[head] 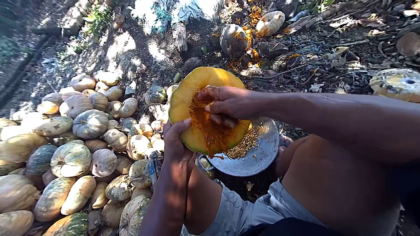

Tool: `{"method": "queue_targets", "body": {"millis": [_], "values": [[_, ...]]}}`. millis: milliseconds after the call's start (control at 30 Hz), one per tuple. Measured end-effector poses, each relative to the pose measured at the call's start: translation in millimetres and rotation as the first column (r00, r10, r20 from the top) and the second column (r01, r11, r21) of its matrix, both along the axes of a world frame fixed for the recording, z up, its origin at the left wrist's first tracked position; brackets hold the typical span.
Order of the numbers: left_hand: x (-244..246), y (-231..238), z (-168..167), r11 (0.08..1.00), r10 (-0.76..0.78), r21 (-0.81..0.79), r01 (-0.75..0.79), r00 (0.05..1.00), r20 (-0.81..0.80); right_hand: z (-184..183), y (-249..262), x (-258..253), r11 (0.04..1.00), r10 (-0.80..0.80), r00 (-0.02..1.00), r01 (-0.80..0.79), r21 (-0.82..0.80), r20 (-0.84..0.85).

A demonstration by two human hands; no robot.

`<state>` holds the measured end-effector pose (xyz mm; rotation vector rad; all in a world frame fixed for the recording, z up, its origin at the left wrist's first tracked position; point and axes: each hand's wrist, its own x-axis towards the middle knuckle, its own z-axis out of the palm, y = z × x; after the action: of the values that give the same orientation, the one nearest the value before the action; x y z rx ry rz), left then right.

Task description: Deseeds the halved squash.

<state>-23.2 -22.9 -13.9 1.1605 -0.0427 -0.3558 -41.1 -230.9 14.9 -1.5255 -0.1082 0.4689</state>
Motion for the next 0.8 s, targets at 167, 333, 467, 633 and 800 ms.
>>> {"method": "queue_targets", "body": {"millis": [167,333,467,633,800], "values": [[-0.6,1.6,-3.5,0.999,-0.034,-0.03,0.034,0.999,-0.005,0.9,16.0,-4.3,0.984,0.172,0.976,-0.176,-0.017,-0.13],[2.3,6.6,0.1,0.999,-0.025,-0.026,0.026,0.999,0.033,17.0,1.0,-5.0,0.994,0.112,0.993,-0.111,-0.01,0.04],[2.3,7.3,1.3,0.999,-0.013,-0.048,0.015,1.0,0.027,27.2,-16.9,4.2,0.99,-0.137,0.98,0.138,0.004,0.146],[3.2,10.4,0.5,0.999,0.003,-0.049,-0.002,1.0,0.024,29.8,-18.0,-2.9,0.975,-0.075,0.98,0.111,-0.191,0.185],[1.8,7.1,-4.5,0.994,-0.068,-0.077,0.076,0.993,0.092,9.4,11.5,-7.1,0.947,0.176,0.981,-0.147,-0.287,0.078]]}}
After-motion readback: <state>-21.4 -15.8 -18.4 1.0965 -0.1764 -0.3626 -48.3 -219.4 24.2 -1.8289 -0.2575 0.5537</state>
